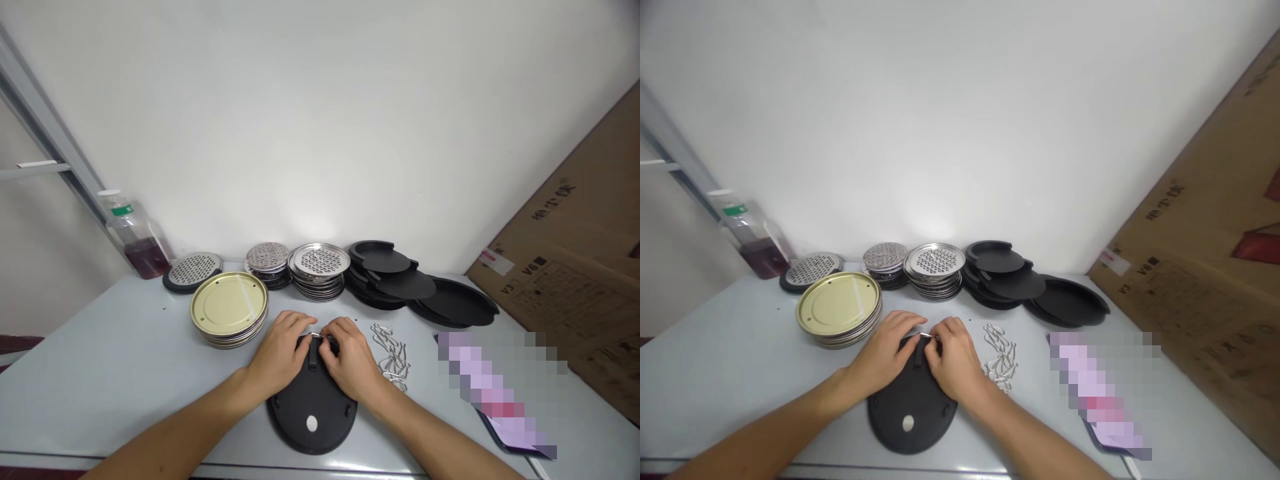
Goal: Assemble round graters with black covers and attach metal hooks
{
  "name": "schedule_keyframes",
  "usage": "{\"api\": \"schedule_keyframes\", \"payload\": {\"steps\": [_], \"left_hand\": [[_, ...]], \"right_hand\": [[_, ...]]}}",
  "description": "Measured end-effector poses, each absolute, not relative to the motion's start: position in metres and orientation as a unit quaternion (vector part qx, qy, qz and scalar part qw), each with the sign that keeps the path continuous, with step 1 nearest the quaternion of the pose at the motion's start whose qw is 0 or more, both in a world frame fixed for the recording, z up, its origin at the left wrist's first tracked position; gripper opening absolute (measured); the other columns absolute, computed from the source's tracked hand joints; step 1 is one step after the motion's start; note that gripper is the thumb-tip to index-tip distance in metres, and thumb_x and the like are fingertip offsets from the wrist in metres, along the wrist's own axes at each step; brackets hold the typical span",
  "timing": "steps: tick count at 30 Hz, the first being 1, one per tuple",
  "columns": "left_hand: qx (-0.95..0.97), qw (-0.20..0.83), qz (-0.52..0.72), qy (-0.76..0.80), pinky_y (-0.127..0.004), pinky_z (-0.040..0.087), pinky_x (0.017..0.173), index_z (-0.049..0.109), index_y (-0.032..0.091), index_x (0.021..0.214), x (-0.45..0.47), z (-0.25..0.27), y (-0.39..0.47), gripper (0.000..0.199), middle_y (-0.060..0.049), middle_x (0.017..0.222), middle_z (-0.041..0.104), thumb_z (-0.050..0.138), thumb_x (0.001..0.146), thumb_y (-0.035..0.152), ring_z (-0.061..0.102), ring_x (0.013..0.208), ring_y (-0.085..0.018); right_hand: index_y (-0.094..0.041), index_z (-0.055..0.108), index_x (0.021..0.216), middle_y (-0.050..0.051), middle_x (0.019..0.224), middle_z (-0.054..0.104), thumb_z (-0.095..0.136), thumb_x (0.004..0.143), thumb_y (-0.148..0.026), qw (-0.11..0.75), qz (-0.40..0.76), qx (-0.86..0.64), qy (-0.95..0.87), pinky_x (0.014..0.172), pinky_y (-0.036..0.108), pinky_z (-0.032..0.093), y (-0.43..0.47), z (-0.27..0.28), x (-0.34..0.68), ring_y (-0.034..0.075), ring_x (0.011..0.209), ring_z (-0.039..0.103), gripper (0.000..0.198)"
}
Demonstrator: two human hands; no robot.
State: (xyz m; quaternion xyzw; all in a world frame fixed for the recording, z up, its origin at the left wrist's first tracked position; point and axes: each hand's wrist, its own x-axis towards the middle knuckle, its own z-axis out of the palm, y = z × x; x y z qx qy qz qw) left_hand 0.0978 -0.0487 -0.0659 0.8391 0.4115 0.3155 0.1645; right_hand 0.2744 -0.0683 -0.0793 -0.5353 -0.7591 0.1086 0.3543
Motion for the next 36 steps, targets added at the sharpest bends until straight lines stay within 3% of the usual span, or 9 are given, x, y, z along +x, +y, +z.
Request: {"api": "schedule_keyframes", "payload": {"steps": [6, 12, 19, 36], "left_hand": [[0.860, 0.192, 0.278, 0.383, -0.040, 0.046, 0.097, 0.063, 0.020, 0.106, 0.095, -0.061, -0.047, 0.017, -0.006, 0.106, 0.066, 0.064, 0.089, 0.020, 0.055, 0.107, -0.024], [0.863, 0.262, 0.237, 0.361, -0.040, 0.047, 0.097, 0.059, 0.021, 0.113, 0.090, -0.053, -0.046, 0.054, -0.006, 0.114, 0.063, 0.086, 0.067, 0.031, 0.055, 0.111, -0.027], [0.841, 0.291, 0.254, 0.378, -0.045, 0.044, 0.104, 0.053, 0.023, 0.131, 0.091, -0.065, -0.045, 0.074, -0.009, 0.126, 0.059, 0.087, 0.065, 0.032, 0.054, 0.119, -0.029], [0.843, 0.295, 0.241, 0.380, -0.038, 0.046, 0.092, 0.062, 0.022, 0.110, 0.095, -0.056, -0.044, 0.053, -0.004, 0.107, 0.065, 0.087, 0.064, 0.028, 0.056, 0.106, -0.025]], "right_hand": [[-0.019, 0.059, 0.079, 0.005, 0.080, 0.062, 0.055, 0.078, -0.005, 0.343, 0.109, -0.528, -0.769, 0.074, 0.034, 0.045, -0.064, -0.078, 0.282, 0.022, 0.080, 0.056, 0.014], [-0.019, 0.061, 0.077, 0.003, 0.079, 0.065, 0.056, 0.075, -0.004, 0.344, 0.150, -0.511, -0.774, 0.073, 0.032, 0.044, -0.059, -0.074, 0.289, 0.020, 0.078, 0.058, 0.016], [-0.019, 0.065, 0.075, 0.002, 0.077, 0.068, 0.057, 0.071, -0.005, 0.348, 0.195, -0.518, -0.756, 0.069, 0.028, 0.045, -0.054, -0.070, 0.292, 0.018, 0.074, 0.061, 0.016], [-0.018, 0.067, 0.070, -0.001, 0.064, 0.068, 0.058, 0.067, -0.007, 0.317, 0.254, -0.537, -0.739, 0.057, 0.023, 0.041, -0.049, -0.063, 0.295, 0.014, 0.059, 0.058, 0.015]]}}
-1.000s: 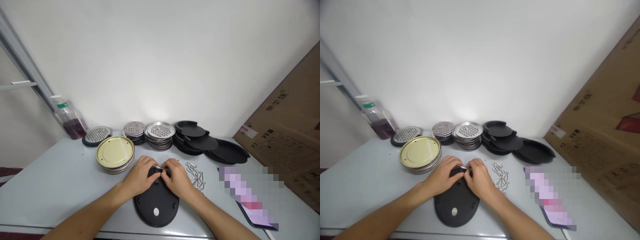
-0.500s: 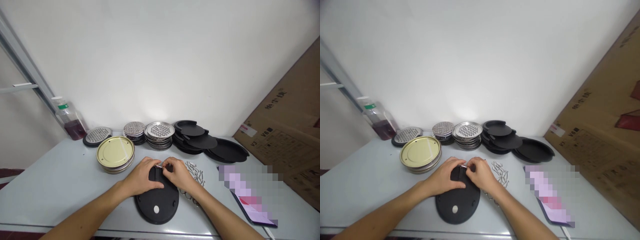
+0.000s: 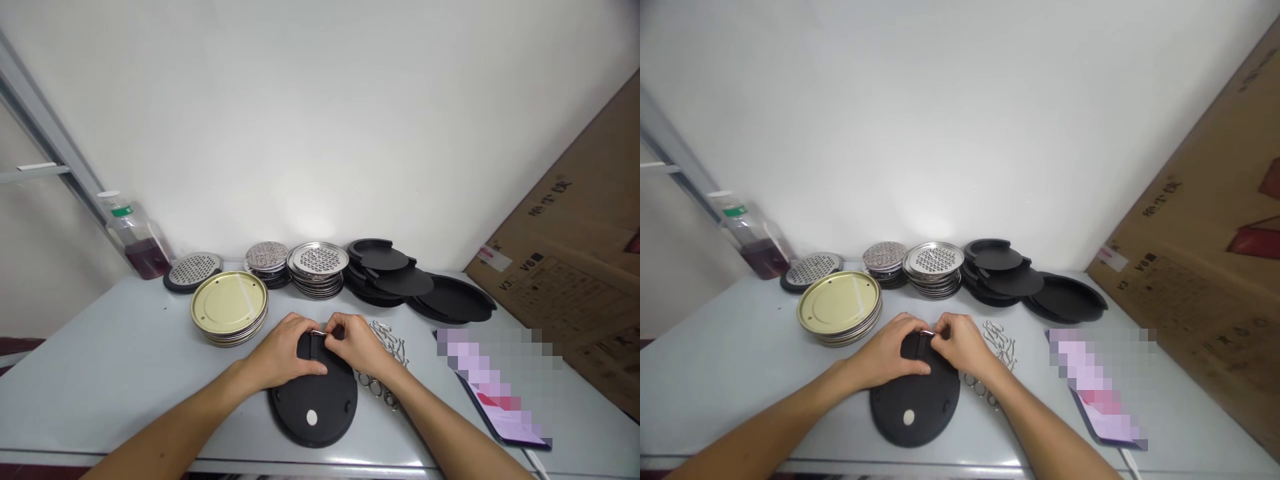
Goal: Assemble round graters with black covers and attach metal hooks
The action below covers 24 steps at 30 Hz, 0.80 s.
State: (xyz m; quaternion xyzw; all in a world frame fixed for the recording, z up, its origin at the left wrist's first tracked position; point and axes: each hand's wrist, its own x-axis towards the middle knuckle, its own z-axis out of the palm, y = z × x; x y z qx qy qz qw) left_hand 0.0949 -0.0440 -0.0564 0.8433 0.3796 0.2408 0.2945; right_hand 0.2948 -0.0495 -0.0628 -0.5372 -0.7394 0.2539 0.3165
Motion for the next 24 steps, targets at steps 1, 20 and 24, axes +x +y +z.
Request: {"api": "schedule_keyframes", "payload": {"steps": [1, 20, 24], "left_hand": [[0.844, 0.294, 0.241, 0.379, -0.037, 0.046, 0.092, 0.062, 0.021, 0.110, 0.0950, -0.0561, -0.0442, 0.053, -0.004, 0.107, 0.065, 0.087, 0.064, 0.028, 0.056, 0.106, -0.025], [0.848, 0.293, 0.244, 0.368, -0.037, 0.046, 0.094, 0.062, 0.022, 0.110, 0.0940, -0.0588, -0.0420, 0.054, -0.004, 0.108, 0.065, 0.089, 0.063, 0.029, 0.056, 0.107, -0.026], [0.849, 0.294, 0.242, 0.366, -0.038, 0.046, 0.095, 0.062, 0.022, 0.110, 0.0935, -0.0605, -0.0417, 0.055, -0.004, 0.108, 0.065, 0.090, 0.063, 0.032, 0.055, 0.108, -0.026]], "right_hand": [[-0.018, 0.067, 0.070, -0.001, 0.064, 0.067, 0.058, 0.067, -0.008, 0.316, 0.255, -0.538, -0.739, 0.057, 0.023, 0.041, -0.0493, -0.0629, 0.2950, 0.014, 0.059, 0.058, 0.014], [-0.017, 0.067, 0.072, -0.001, 0.064, 0.066, 0.056, 0.067, -0.010, 0.300, 0.282, -0.536, -0.737, 0.057, 0.022, 0.039, -0.0482, -0.0607, 0.2973, 0.013, 0.059, 0.055, 0.014], [-0.017, 0.067, 0.072, -0.002, 0.063, 0.065, 0.057, 0.067, -0.010, 0.297, 0.288, -0.536, -0.736, 0.057, 0.022, 0.038, -0.0469, -0.0607, 0.2984, 0.013, 0.058, 0.054, 0.013]]}}
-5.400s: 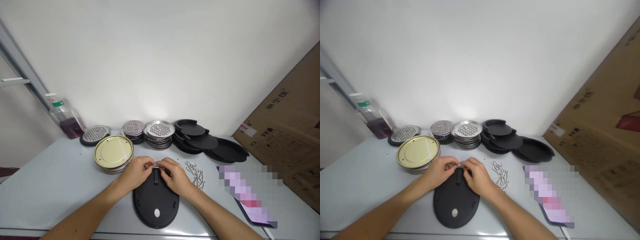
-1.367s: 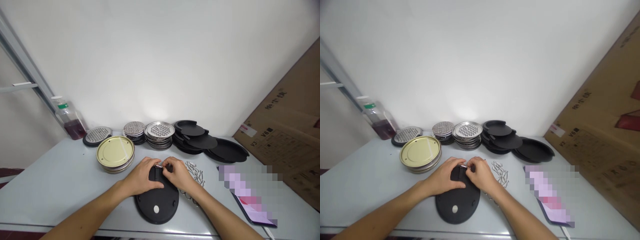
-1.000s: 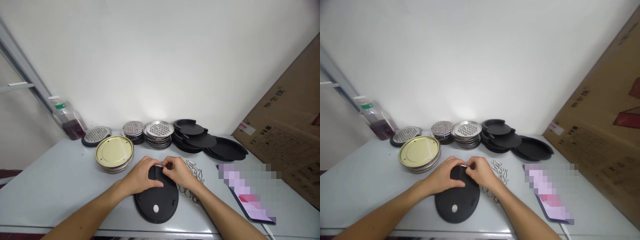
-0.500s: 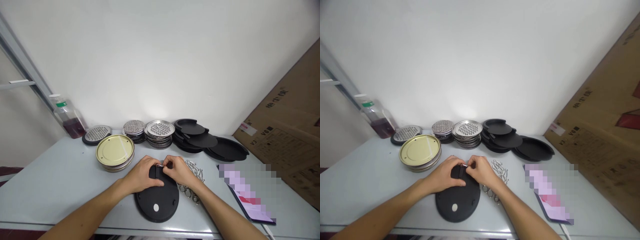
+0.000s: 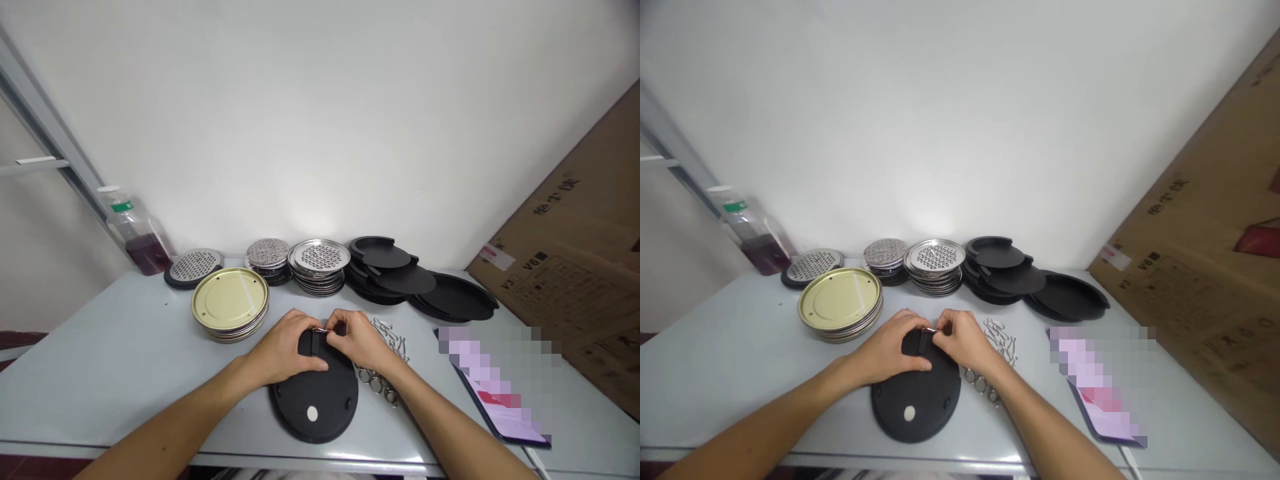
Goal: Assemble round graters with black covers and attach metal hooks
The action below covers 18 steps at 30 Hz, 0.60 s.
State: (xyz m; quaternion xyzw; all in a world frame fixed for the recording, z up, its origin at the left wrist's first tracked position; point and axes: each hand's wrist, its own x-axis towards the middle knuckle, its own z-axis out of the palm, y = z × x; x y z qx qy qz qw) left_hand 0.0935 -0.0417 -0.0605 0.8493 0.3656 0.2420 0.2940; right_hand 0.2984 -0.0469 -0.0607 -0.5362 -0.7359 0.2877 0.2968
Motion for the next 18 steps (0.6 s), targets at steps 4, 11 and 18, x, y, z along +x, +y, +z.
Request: {"api": "schedule_keyframes", "payload": {"steps": [4, 11, 18], "left_hand": [[0.850, 0.294, 0.240, 0.365, -0.038, 0.046, 0.096, 0.062, 0.021, 0.111, 0.0935, -0.0610, -0.0418, 0.056, -0.005, 0.110, 0.063, 0.089, 0.064, 0.032, 0.055, 0.109, -0.026], [0.849, 0.296, 0.235, 0.370, -0.039, 0.045, 0.098, 0.063, 0.021, 0.113, 0.0930, -0.0617, -0.0416, 0.056, -0.007, 0.111, 0.061, 0.089, 0.064, 0.032, 0.056, 0.109, -0.026], [0.847, 0.299, 0.240, 0.370, -0.039, 0.045, 0.100, 0.063, 0.020, 0.114, 0.0941, -0.0611, -0.0413, 0.057, -0.008, 0.113, 0.060, 0.089, 0.064, 0.032, 0.056, 0.110, -0.026]], "right_hand": [[-0.017, 0.066, 0.072, -0.001, 0.064, 0.066, 0.056, 0.067, -0.009, 0.297, 0.294, -0.534, -0.735, 0.057, 0.022, 0.038, -0.0469, -0.0617, 0.2990, 0.013, 0.059, 0.055, 0.014], [-0.017, 0.066, 0.073, 0.000, 0.067, 0.068, 0.055, 0.067, -0.010, 0.300, 0.303, -0.531, -0.733, 0.059, 0.023, 0.040, -0.0464, -0.0614, 0.2999, 0.014, 0.061, 0.056, 0.014], [-0.017, 0.066, 0.072, -0.001, 0.064, 0.066, 0.055, 0.066, -0.011, 0.299, 0.309, -0.534, -0.728, 0.056, 0.022, 0.038, -0.0459, -0.0623, 0.3003, 0.013, 0.058, 0.054, 0.013]]}}
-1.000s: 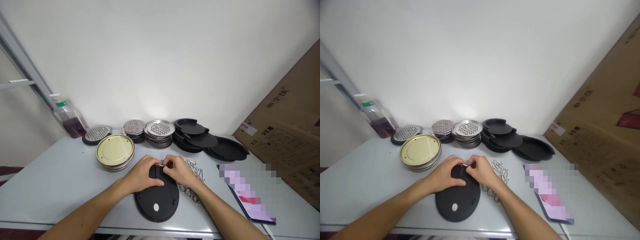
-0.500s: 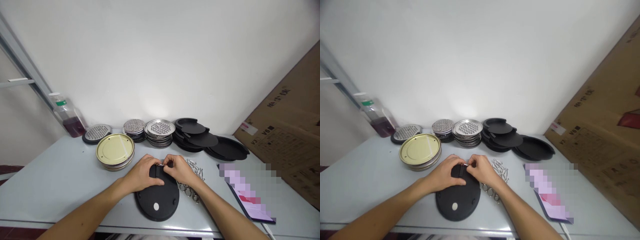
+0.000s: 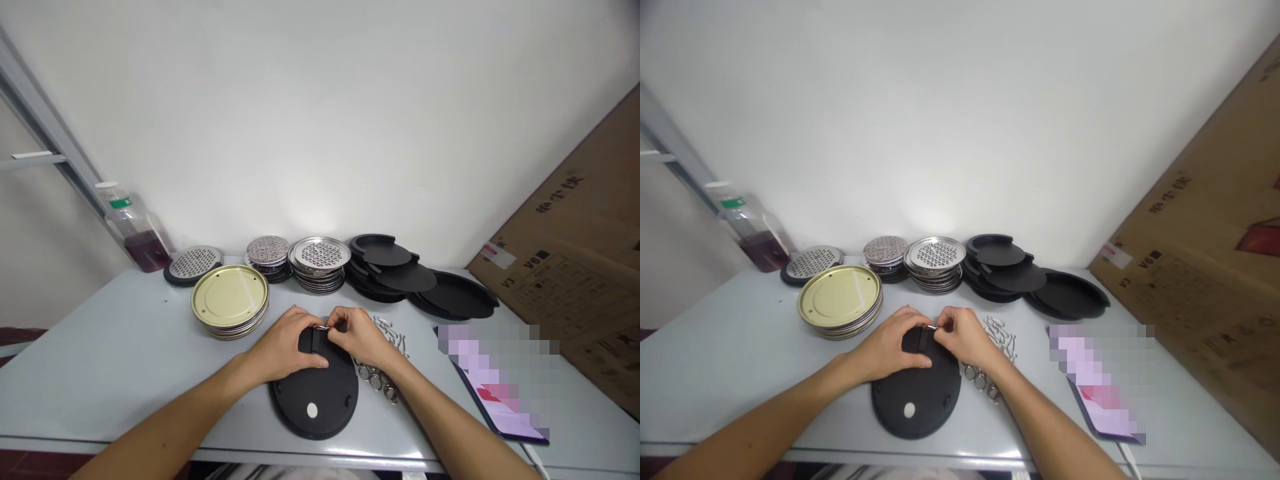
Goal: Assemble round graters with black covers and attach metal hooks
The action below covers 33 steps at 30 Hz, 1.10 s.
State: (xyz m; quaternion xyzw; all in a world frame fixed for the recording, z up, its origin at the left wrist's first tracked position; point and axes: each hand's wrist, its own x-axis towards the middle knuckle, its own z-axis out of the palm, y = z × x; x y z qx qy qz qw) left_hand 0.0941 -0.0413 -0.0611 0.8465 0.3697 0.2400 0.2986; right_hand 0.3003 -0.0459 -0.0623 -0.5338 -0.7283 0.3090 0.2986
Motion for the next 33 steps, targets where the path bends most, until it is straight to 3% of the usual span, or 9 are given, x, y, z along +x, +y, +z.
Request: {"api": "schedule_keyframes", "payload": {"steps": [33], "left_hand": [[0.850, 0.300, 0.246, 0.357, -0.041, 0.045, 0.101, 0.064, 0.022, 0.115, 0.0928, -0.0622, -0.0413, 0.058, -0.007, 0.113, 0.062, 0.089, 0.064, 0.034, 0.055, 0.113, -0.027]], "right_hand": [[-0.017, 0.065, 0.073, -0.001, 0.067, 0.066, 0.055, 0.068, -0.010, 0.305, 0.314, -0.535, -0.722, 0.057, 0.022, 0.039, -0.0456, -0.0608, 0.3021, 0.013, 0.059, 0.054, 0.013]]}}
